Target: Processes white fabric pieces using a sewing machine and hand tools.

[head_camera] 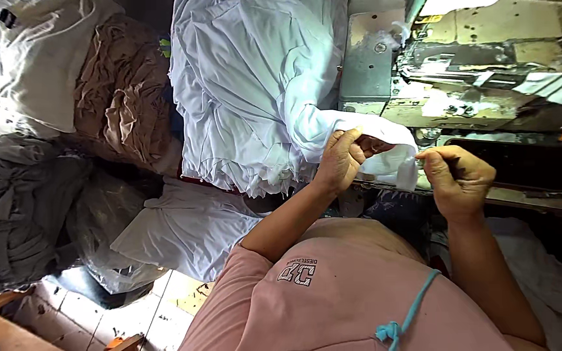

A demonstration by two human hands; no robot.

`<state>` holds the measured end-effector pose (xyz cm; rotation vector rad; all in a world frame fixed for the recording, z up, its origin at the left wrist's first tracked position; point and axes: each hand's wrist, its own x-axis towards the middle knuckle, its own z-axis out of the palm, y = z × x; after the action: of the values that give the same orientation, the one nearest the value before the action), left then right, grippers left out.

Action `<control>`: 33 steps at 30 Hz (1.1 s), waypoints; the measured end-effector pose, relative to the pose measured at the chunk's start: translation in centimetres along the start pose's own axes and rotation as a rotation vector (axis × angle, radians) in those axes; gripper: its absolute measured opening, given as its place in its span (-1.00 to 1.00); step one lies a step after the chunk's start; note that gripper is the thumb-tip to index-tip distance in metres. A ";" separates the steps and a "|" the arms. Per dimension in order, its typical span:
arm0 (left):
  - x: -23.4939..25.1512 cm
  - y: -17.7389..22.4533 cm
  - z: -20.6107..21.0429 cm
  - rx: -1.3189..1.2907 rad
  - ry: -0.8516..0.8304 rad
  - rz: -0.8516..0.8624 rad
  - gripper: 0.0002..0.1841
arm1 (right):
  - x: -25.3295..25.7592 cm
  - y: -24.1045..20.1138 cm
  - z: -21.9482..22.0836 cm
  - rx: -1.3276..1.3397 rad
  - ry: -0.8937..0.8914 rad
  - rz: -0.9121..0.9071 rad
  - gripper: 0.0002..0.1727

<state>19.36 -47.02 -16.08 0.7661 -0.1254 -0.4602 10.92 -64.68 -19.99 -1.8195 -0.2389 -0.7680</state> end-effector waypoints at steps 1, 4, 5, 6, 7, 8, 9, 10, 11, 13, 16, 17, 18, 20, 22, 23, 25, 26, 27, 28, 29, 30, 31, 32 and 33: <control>-0.1 -0.1 -0.2 0.004 -0.010 0.010 -0.64 | -0.1 0.2 -0.2 -0.009 0.011 0.012 -0.78; -0.2 -0.7 -0.6 0.031 -0.064 0.051 -0.64 | -0.3 0.3 -0.2 -0.028 0.075 0.044 -0.81; -0.3 -0.9 -0.7 0.039 -0.083 0.064 -0.63 | -0.4 0.1 -0.2 -0.062 0.088 0.017 -0.83; -0.3 -1.0 -0.8 0.043 -0.099 0.077 -0.62 | -0.4 -0.2 -0.1 -0.121 0.081 -0.023 -0.84; -0.3 -1.0 -0.9 0.043 -0.116 0.092 -0.62 | -0.3 -0.5 0.1 -0.192 0.062 -0.059 -0.77; -0.3 -1.1 -1.0 0.049 -0.135 0.106 -0.61 | -0.2 -0.8 0.4 -0.259 0.043 -0.082 -0.65; -0.3 -1.1 -1.2 0.057 -0.155 0.116 -0.61 | -0.2 -1.1 0.8 -0.328 0.030 -0.099 -0.57; -0.4 -1.2 -1.3 0.068 -0.177 0.122 -0.62 | 0.0 -1.2 1.1 -0.391 0.023 -0.110 -0.55; -0.4 -1.3 -1.5 0.084 -0.189 0.126 -0.62 | 0.2 -1.2 1.5 -0.443 0.031 -0.123 -0.60; -0.6 -1.5 -1.8 0.119 -0.187 0.130 -0.63 | 0.5 -0.8 1.9 -0.529 0.073 -0.149 -0.77; -0.8 -1.6 -2.4 0.185 -0.194 0.103 -0.61 | 0.9 -0.2 2.0 -0.562 0.105 -0.160 -0.80; -0.9 -1.6 -2.6 0.208 -0.197 0.081 -0.59 | 0.8 0.0 2.0 -0.547 0.103 -0.163 -0.80; -1.0 -1.8 -2.7 0.221 -0.197 0.063 -0.57 | 0.7 0.2 2.0 -0.528 0.095 -0.169 -0.78; -1.1 -2.0 -2.9 0.233 -0.194 0.045 -0.58 | 0.3 0.6 1.7 -0.511 0.061 -0.171 -0.71; -1.3 -2.0 -3.1 0.242 -0.182 0.048 -0.57 | -0.4 0.8 1.5 -0.496 0.031 -0.168 -0.70; -1.3 -2.0 -3.1 0.234 -0.180 0.053 -0.57 | -0.7 0.9 1.4 -0.477 0.031 -0.184 -0.74; -1.2 -2.1 -3.1 0.213 -0.183 0.057 -0.55 | -1.1 1.1 1.3 -0.432 0.051 -0.245 -0.82; -1.2 -2.1 -3.1 0.205 -0.190 0.054 -0.54 | -1.3 1.2 1.2 -0.417 0.053 -0.272 -0.84; -1.3 -2.2 -3.1 0.193 -0.196 0.045 -0.53 | -1.5 1.2 1.2 -0.408 0.050 -0.300 -0.85; -1.3 -2.1 -3.0 0.177 -0.198 0.030 -0.52 | -1.6 1.2 1.2 -0.417 0.044 -0.330 -0.86; -1.3 -2.1 -3.0 0.156 -0.199 0.007 -0.51 | -1.7 1.3 1.3 -0.433 0.036 -0.360 -0.88; -1.3 -2.0 -3.0 0.129 -0.202 -0.026 -0.50 | -1.8 1.3 1.3 -0.450 0.032 -0.390 -0.88; -1.3 -2.0 -3.1 0.093 -0.205 -0.066 -0.49 | -1.9 1.3 1.4 -0.463 0.034 -0.411 -0.89; -1.3 -1.9 -3.2 0.056 -0.210 -0.105 -0.49 | -2.0 1.3 1.5 -0.470 0.044 -0.421 -0.89; -1.2 -1.9 -3.3 0.028 -0.219 -0.137 -0.49 | -2.0 1.2 1.7 -0.468 0.060 -0.422 -0.90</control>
<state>18.49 -45.55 -19.72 0.7530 -0.2851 -0.6740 10.69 -63.28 -22.46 -2.2123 -0.4409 -1.2528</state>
